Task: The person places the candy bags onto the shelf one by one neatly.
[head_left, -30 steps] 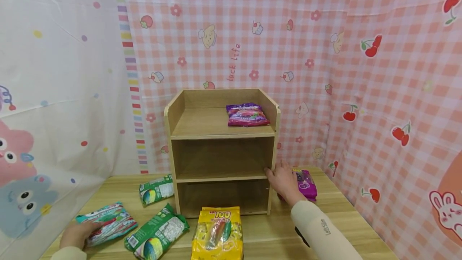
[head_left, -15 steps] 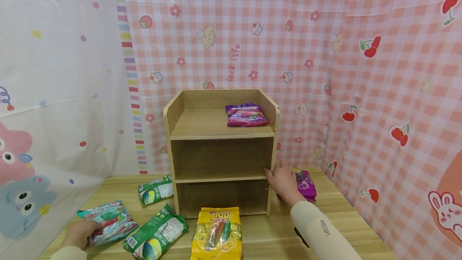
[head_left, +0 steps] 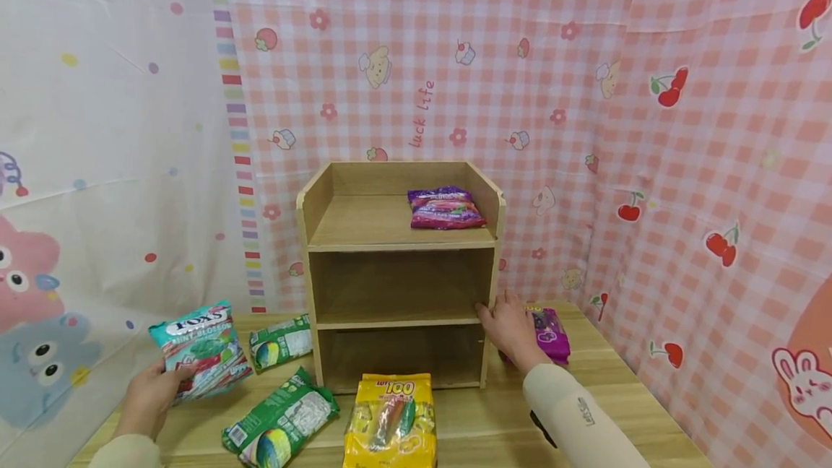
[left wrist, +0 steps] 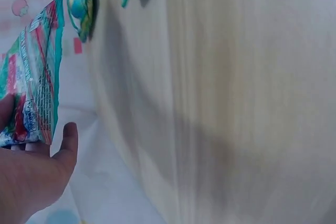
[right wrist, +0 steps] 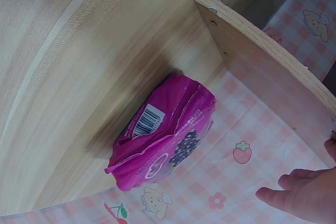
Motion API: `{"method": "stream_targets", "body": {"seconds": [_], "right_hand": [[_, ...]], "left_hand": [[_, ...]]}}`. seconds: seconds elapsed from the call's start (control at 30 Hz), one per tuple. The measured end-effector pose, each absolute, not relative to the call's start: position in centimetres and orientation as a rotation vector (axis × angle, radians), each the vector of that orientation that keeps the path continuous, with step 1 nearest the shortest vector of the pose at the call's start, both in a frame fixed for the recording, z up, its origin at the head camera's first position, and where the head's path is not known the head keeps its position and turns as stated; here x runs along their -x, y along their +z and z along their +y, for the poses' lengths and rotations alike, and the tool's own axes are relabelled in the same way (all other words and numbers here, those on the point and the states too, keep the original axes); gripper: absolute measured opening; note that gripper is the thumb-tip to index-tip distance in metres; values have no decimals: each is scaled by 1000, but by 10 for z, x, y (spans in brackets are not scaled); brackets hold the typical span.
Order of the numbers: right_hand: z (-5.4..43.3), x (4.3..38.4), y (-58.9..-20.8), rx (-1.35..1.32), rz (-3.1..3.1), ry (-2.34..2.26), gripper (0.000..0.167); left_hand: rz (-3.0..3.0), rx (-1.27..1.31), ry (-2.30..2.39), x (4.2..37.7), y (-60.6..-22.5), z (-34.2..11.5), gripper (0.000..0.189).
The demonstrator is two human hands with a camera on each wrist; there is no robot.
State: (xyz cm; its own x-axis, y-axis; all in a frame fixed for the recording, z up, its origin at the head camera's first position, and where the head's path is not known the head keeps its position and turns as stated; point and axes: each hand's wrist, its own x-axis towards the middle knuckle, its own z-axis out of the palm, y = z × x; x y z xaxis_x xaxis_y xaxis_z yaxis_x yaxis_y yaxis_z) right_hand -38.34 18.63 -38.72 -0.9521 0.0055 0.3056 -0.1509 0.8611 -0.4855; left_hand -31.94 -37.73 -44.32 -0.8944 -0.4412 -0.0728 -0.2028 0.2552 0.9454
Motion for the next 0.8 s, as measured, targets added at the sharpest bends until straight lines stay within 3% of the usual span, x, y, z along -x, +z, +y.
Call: {"method": "stream_targets", "body": {"seconds": [0.53, 0.8], "right_hand": [[185, 383, -386, -90, -2733, 763, 63], [185, 384, -386, -88, -2738, 742, 66]], "left_hand": [[-2186, -357, -1814, 324, -411, -336, 64], [-2145, -281, -1854, 326, -390, -317, 68]]}}
